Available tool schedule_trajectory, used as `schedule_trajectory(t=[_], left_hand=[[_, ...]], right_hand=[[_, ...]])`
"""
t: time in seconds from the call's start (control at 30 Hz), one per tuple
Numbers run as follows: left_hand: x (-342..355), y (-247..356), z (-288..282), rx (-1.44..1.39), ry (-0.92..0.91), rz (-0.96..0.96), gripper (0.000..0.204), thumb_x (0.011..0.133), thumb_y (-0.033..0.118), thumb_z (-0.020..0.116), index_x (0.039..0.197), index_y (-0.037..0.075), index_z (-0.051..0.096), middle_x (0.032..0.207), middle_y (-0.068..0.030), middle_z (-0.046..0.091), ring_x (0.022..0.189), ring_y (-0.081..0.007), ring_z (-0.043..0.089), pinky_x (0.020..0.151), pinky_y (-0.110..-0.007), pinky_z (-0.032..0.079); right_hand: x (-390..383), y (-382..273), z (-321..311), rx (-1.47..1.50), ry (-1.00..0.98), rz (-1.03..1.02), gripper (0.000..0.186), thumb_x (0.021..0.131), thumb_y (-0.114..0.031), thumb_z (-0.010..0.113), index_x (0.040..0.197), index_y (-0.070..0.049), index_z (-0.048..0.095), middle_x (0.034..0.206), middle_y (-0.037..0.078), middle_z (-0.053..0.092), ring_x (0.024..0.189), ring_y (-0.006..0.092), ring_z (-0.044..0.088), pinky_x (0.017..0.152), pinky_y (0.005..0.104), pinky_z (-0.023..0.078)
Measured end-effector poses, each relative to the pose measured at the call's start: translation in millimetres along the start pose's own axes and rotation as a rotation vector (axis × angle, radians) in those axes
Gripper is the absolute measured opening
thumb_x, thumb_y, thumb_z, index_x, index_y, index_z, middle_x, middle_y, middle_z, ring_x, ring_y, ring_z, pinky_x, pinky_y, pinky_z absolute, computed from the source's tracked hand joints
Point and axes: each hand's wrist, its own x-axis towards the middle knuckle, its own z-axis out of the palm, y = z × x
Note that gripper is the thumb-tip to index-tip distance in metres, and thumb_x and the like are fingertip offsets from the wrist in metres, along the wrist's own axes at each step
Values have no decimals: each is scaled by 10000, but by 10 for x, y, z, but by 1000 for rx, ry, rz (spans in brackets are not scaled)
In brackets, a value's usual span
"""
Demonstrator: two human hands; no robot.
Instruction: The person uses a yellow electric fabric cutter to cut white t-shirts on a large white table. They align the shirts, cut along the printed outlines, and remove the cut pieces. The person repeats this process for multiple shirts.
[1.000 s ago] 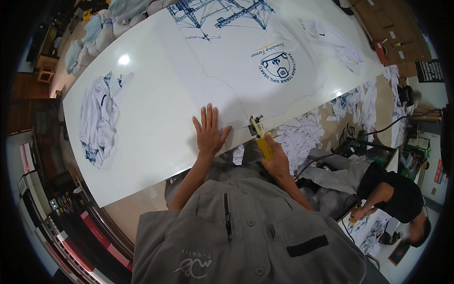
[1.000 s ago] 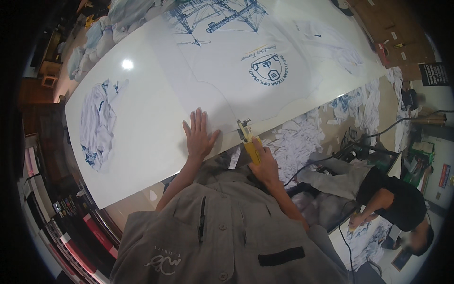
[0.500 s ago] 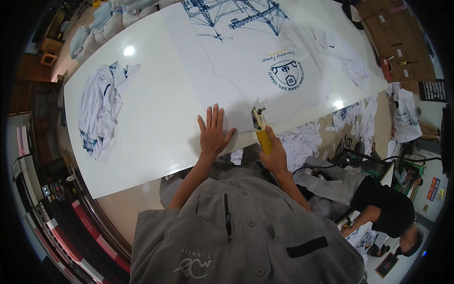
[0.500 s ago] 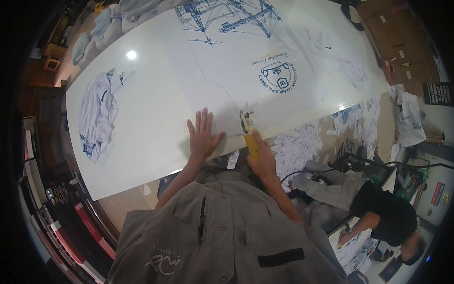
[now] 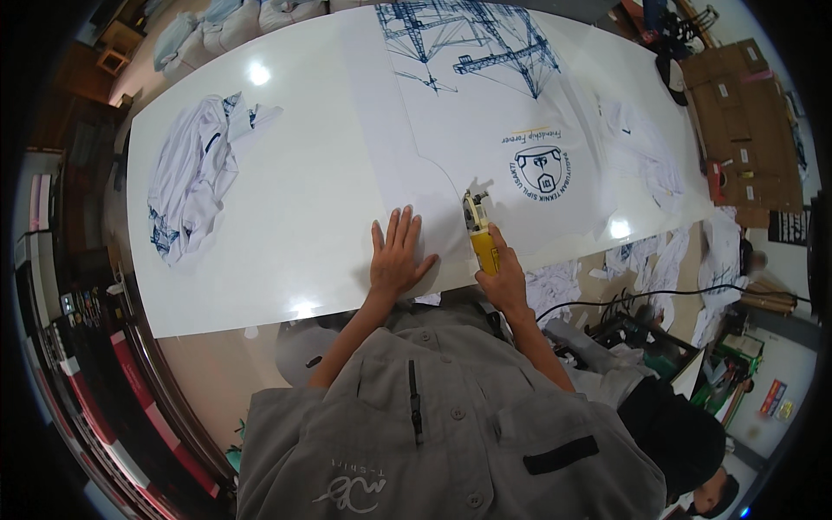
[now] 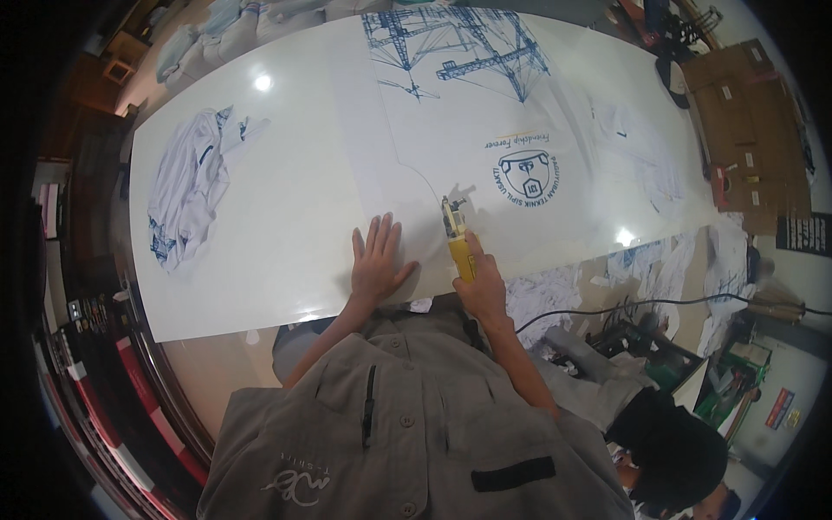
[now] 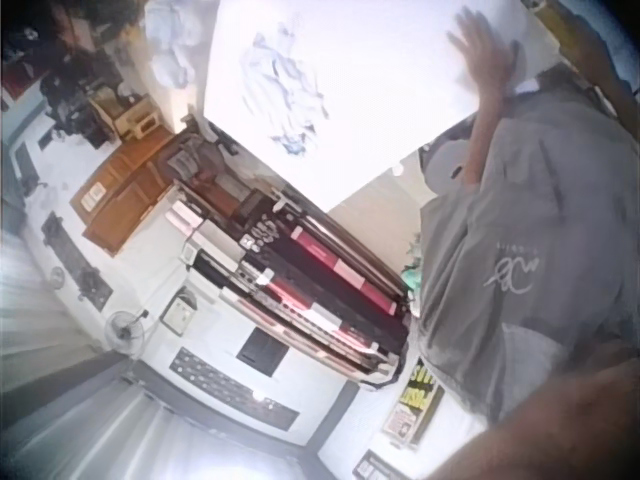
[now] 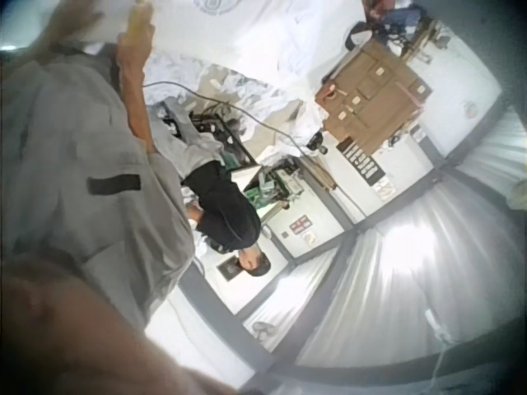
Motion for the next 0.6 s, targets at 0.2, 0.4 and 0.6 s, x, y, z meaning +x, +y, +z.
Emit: schedule_trajectory(t=[0.2, 0.4, 0.6], left_hand=[[-3, 3, -23, 1, -21, -36, 895, 933, 622, 695, 1595, 65, 466, 1730, -138, 349, 1620, -314, 281, 1289, -660, 187], [-5, -1, -29, -25, -66, -58, 913, 927, 615, 694, 1613, 79, 420, 1755, -128, 279, 1635, -322, 224, 1290, -672, 156], [-21, 7, -20, 3, -67, -80, 876, 976, 678, 574, 1621, 104, 429, 1759, -99, 288, 1637, -300, 227, 1309, -647, 141]], right_hand=[[333, -30, -113, -19, -58, -76, 989, 797, -102, 725, 1688, -292, 340, 1147, 202, 616, 1063, 430, 671, 943, 505, 557], [697, -40, -209, -64, -154, -102, 986, 797, -118, 729, 1686, -302, 345, 1119, 201, 615, 1043, 439, 669, 928, 506, 558], [1023, -83, -313, -110, -244, -157, 983, 801, -103, 726, 1684, -309, 347, 1131, 219, 632, 1055, 444, 670, 939, 497, 553]])
